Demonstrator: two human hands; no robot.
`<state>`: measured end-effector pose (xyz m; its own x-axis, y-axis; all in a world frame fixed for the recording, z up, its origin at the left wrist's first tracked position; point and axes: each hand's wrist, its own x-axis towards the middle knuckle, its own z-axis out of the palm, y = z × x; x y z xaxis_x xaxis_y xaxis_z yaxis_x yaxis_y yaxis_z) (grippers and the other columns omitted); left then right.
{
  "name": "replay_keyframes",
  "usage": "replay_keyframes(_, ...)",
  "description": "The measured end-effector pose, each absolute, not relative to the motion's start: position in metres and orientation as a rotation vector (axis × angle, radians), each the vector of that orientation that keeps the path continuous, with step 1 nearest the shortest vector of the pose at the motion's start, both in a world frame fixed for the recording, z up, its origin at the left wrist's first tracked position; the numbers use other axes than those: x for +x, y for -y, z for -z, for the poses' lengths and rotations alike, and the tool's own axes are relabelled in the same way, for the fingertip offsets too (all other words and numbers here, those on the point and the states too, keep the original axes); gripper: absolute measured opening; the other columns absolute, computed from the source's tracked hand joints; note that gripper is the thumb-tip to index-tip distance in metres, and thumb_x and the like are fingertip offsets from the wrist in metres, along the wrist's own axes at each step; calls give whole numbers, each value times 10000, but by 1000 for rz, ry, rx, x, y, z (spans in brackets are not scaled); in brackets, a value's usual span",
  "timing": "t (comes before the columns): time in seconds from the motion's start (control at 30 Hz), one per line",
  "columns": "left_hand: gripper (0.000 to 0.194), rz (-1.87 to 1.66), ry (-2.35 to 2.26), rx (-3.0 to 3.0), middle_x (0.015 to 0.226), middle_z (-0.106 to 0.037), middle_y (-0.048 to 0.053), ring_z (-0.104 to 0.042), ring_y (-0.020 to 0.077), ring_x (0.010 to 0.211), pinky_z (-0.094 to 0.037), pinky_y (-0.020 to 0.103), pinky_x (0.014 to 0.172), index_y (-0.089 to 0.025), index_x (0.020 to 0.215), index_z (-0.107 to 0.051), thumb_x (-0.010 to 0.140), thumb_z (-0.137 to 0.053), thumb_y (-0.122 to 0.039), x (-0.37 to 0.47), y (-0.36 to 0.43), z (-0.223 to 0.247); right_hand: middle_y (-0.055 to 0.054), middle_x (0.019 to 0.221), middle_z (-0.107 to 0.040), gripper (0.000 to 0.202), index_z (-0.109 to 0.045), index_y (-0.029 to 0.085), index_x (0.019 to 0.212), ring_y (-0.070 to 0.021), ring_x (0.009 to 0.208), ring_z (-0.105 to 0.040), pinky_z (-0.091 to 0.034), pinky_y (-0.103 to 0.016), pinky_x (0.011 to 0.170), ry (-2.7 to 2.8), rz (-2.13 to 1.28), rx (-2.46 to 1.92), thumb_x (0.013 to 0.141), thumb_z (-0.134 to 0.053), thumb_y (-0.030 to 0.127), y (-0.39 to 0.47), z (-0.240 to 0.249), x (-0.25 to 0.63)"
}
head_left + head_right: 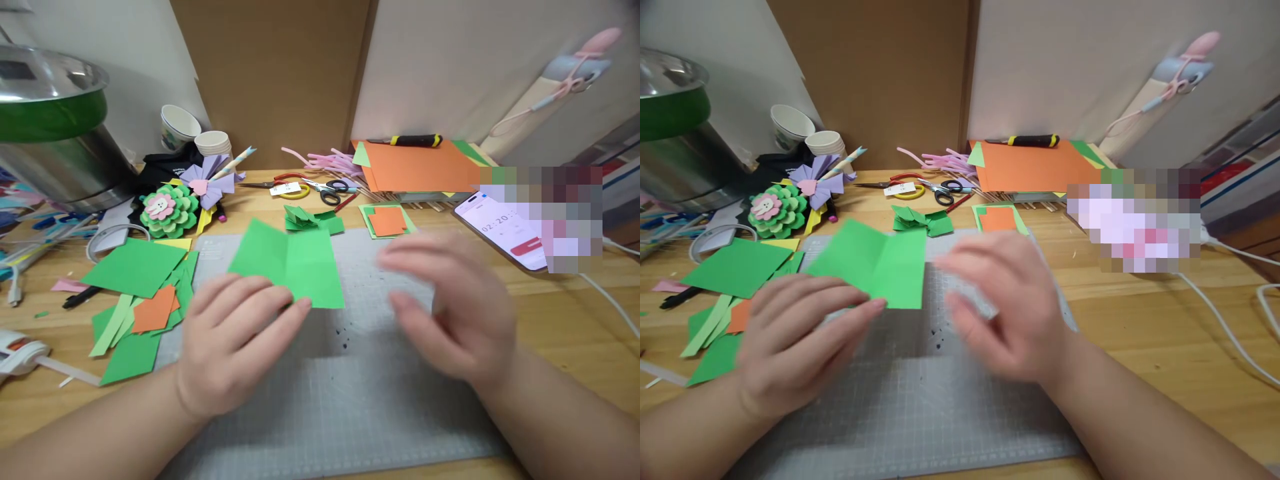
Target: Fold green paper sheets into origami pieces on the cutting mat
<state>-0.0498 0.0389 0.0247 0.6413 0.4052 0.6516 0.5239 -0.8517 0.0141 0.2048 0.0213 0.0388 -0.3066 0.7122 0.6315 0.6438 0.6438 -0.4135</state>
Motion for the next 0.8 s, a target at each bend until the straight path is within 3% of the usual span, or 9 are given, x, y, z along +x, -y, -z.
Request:
replay_keyframes(0.1,241,800,826,-2868,953,-707,61,-611,221,814,-422,349,694,-231,1069,-633,854,-571,-142,-35,-26,-16,-111,1111,-626,315,-603,174,1083,-286,1006,-546,-405,-444,852,2514,-191,-1003,848,-613,384,-13,-40,191)
replay_keyframes(0.2,159,588,874,-2963,897,-695,97,-603,224,742,-431,341,626,-155,991,-632,888,-510,-149,-24,-11,-8,-75,840,-654,124,-628,165,873,-226,796,-560,-396,-389,716,2725,-125,-1048,908,-523,221,-10,-26,183)
replay_keyframes(0.27,166,494,918,-3025,855,-685,94,-596,224,704,-445,336,586,-143,949,-634,897,-477,-137,-24,1,-5,-49,732,-626,168,-619,168,804,-199,704,-529,-372,-361,655,2800,-92,-1003,912,-492,152,-6,-15,184)
replay_keyframes(0.4,212,453,1052,-3060,906,-684,71,-604,228,759,-507,351,623,-139,932,-636,919,-425,-128,-34,19,-5,-70,798,-647,169,-648,146,925,-209,751,-538,-383,-362,672,2795,-47,-909,918,-480,134,9,-1,194)
replay_keyframes(0.53,190,602,1158,-3070,911,-683,59,-609,227,798,-528,367,651,-149,942,-639,917,-450,-150,-41,22,-5,-93,883,-663,183,-662,145,961,-230,856,-566,-418,-371,729,2634,-194,-1015,935,-496,217,19,2,196)
replay_keyframes(0.7,143,541,1532,-3156,797,-659,6,-599,206,732,-506,389,656,-218,888,-626,916,-485,-211,-43,4,-3,-59,926,-652,197,-672,179,892,-198,861,-572,-439,-347,760,2415,-656,-1225,934,-481,202,6,-4,194)
replay_keyframes(0.8,156,546,1613,-3093,874,-670,23,-605,207,776,-500,384,684,-209,1034,-590,922,-483,-227,-44,-4,1,-12,865,-642,157,-648,194,851,-152,808,-577,-441,-287,718,2320,-962,-1345,914,-506,163,-9,-8,192)
